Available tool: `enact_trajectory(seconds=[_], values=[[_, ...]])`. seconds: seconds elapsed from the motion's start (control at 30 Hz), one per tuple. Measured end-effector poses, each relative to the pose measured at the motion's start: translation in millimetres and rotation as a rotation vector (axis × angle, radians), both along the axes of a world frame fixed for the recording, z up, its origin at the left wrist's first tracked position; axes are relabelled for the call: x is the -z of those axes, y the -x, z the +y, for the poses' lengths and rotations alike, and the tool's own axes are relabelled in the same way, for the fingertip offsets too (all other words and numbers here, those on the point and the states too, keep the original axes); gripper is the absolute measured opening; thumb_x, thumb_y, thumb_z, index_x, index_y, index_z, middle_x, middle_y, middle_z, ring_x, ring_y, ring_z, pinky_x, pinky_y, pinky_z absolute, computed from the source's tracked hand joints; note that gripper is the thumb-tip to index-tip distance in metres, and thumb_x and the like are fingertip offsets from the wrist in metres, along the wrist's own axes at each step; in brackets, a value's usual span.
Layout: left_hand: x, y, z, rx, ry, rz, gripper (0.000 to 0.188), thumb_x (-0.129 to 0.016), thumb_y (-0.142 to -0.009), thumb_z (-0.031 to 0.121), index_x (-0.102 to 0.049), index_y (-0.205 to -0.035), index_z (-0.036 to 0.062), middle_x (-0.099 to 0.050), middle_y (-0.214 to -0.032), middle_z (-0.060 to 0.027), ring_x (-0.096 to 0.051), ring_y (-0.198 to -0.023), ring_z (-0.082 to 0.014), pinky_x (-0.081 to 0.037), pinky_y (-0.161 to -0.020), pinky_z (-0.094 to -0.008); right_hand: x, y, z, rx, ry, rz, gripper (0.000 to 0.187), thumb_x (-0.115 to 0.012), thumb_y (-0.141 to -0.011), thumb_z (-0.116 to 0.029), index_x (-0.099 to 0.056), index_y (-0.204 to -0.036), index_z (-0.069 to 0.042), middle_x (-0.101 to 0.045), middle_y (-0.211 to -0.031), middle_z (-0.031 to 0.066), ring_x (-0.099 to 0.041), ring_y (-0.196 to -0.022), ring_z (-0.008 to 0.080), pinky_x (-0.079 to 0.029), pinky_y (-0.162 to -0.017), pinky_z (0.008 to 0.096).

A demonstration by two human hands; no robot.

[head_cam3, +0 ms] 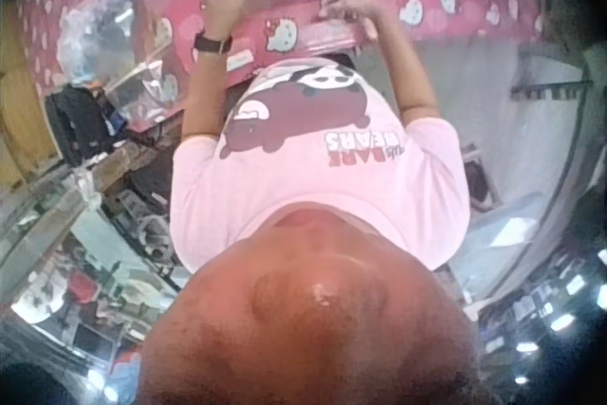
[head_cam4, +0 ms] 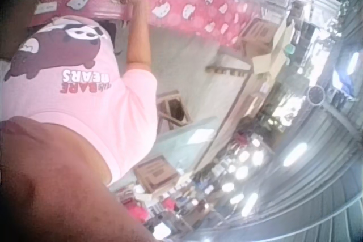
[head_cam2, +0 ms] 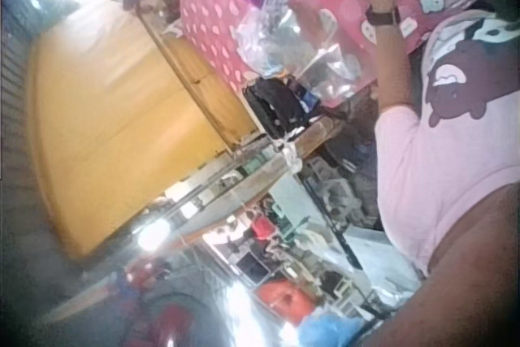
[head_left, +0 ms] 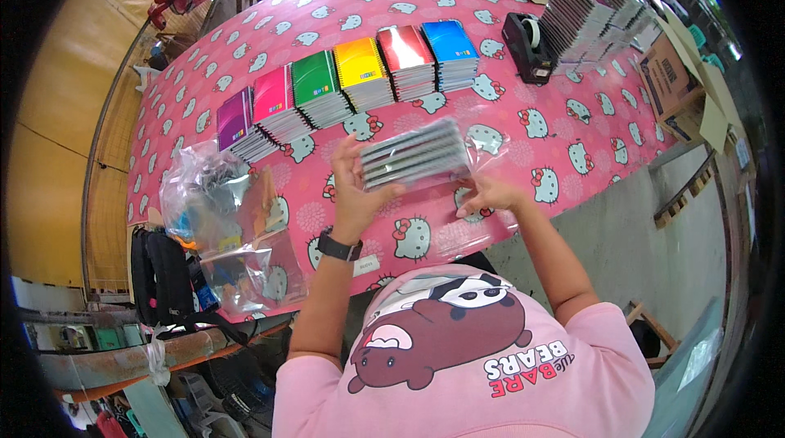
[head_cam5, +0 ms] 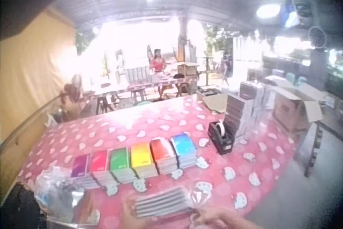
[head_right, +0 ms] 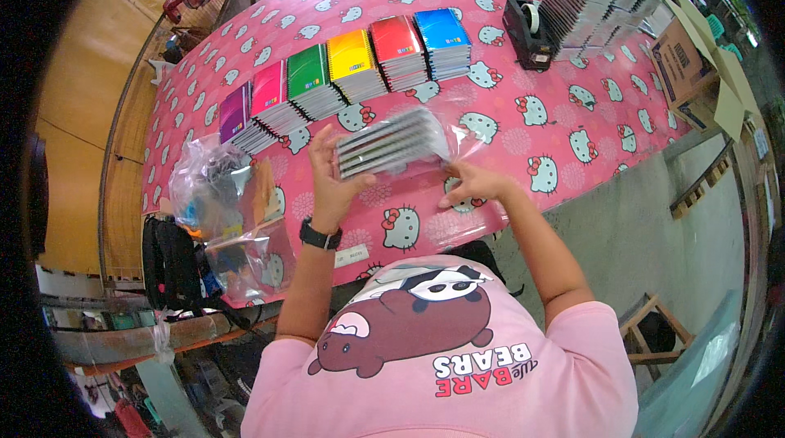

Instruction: The person puts small notebooks into clear plastic sleeves, peels off the adhesive strips, and seals the bags. They handle several different colored notebooks, including purple, green, yellow, and blue, and place the finished packages into a stack.

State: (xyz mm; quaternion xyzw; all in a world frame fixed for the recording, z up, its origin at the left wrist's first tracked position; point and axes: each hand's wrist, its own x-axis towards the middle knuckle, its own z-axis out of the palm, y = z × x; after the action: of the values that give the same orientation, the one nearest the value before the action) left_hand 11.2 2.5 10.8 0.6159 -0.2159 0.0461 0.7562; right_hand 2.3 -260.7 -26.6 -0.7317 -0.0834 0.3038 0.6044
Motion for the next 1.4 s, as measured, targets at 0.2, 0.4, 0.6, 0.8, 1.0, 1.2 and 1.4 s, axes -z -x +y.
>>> enact_trajectory(seconds=[0.2, 0.4, 0.6, 0.8, 1.0, 1.2, 1.4], values=[[21, 16, -7, 0.124, -0.121, 0.277, 0.104, -0.080, -0.056, -0.004, -0.019, -0.138, 0.0066, -0.046, -0.121, -0.0104, -0.047, -0.114, -0.0229, -0.040, -0.098, -0.0373, -20, -8, 47, 0.128, -0.114, -0.313, 0.077, -0.079, -0.056, -0.009, -0.043, -0.124, -0.001, -0.049, -0.122, 0.0079, -0.048, -0.110, 0.0179, -0.035, -0.097, 0.0331], [1, -2, -5, -0.012, 0.022, -0.029, 0.085, -0.076, -0.069, 0.012, -0.026, -0.137, 0.0050, -0.056, -0.104, -0.0091, -0.054, -0.097, -0.0162, -0.044, -0.083, -0.0298, -72, -14, 52, 0.198, -0.473, -0.141, 0.057, -0.074, -0.068, -0.021, -0.052, -0.117, -0.003, -0.056, -0.108, 0.0078, -0.052, -0.105, 0.0174, -0.040, -0.091, 0.0313], [-50, -19, 7, -0.294, -0.632, 0.014, 0.061, -0.068, -0.078, 0.017, -0.039, -0.130, 0.0030, -0.061, -0.102, -0.0093, -0.057, -0.090, -0.0146, -0.045, -0.073, -0.0289, -96, -38, 53, 0.284, 0.281, -0.884, 0.023, -0.067, -0.077, -0.011, -0.063, -0.099, -0.004, -0.060, -0.080, 0.0015, -0.055, -0.071, 0.0112, -0.045, -0.061, 0.0235], [-8, 0, -5, -0.548, -0.197, -0.204, 0.088, -0.076, -0.068, 0.021, -0.024, -0.135, -0.0005, -0.045, -0.127, -0.0132, -0.046, -0.115, -0.0217, -0.033, -0.100, -0.0347, -55, -23, -4, 0.056, -0.147, -0.525, 0.075, -0.068, -0.066, -0.015, -0.039, -0.135, -0.013, -0.044, -0.133, 0.0093, -0.042, -0.120, 0.0227, -0.034, -0.098, 0.0346], [42, 15, -20, 0.037, 0.015, 0.274, 0.108, -0.081, -0.061, 0.008, -0.006, -0.139, 0.0065, -0.036, -0.131, -0.0146, -0.044, -0.118, -0.0265, -0.044, -0.095, -0.0384, -14, -7, 60, -0.008, -0.248, -0.413, 0.102, -0.066, -0.064, -0.012, -0.002, -0.144, -0.005, -0.018, -0.144, 0.0126, -0.018, -0.134, 0.0212, -0.015, -0.109, 0.0330], [37, 18, -13, 0.073, -0.004, 0.150, 0.101, -0.077, -0.064, 0.009, -0.010, -0.139, 0.0054, -0.032, -0.134, -0.0140, -0.037, -0.124, -0.0267, -0.035, -0.102, -0.0410, -16, -13, 47, 0.011, -0.027, -0.557, 0.104, -0.068, -0.066, -0.008, 0.002, -0.143, -0.003, -0.020, -0.144, 0.0148, -0.021, -0.133, 0.0240, -0.018, -0.108, 0.0347], [43, 45, 15, -0.394, -0.598, -0.328, 0.066, -0.069, -0.067, 0.018, -0.043, -0.126, 0.0019, -0.043, -0.129, -0.0152, -0.036, -0.124, -0.0322, -0.028, -0.103, -0.0436, -35, -14, 20, -0.019, -0.094, -0.666, 0.059, -0.049, -0.055, 0.005, -0.059, -0.112, -0.009, -0.050, -0.127, 0.0078, -0.038, -0.123, 0.0232, -0.026, -0.105, 0.0380]])
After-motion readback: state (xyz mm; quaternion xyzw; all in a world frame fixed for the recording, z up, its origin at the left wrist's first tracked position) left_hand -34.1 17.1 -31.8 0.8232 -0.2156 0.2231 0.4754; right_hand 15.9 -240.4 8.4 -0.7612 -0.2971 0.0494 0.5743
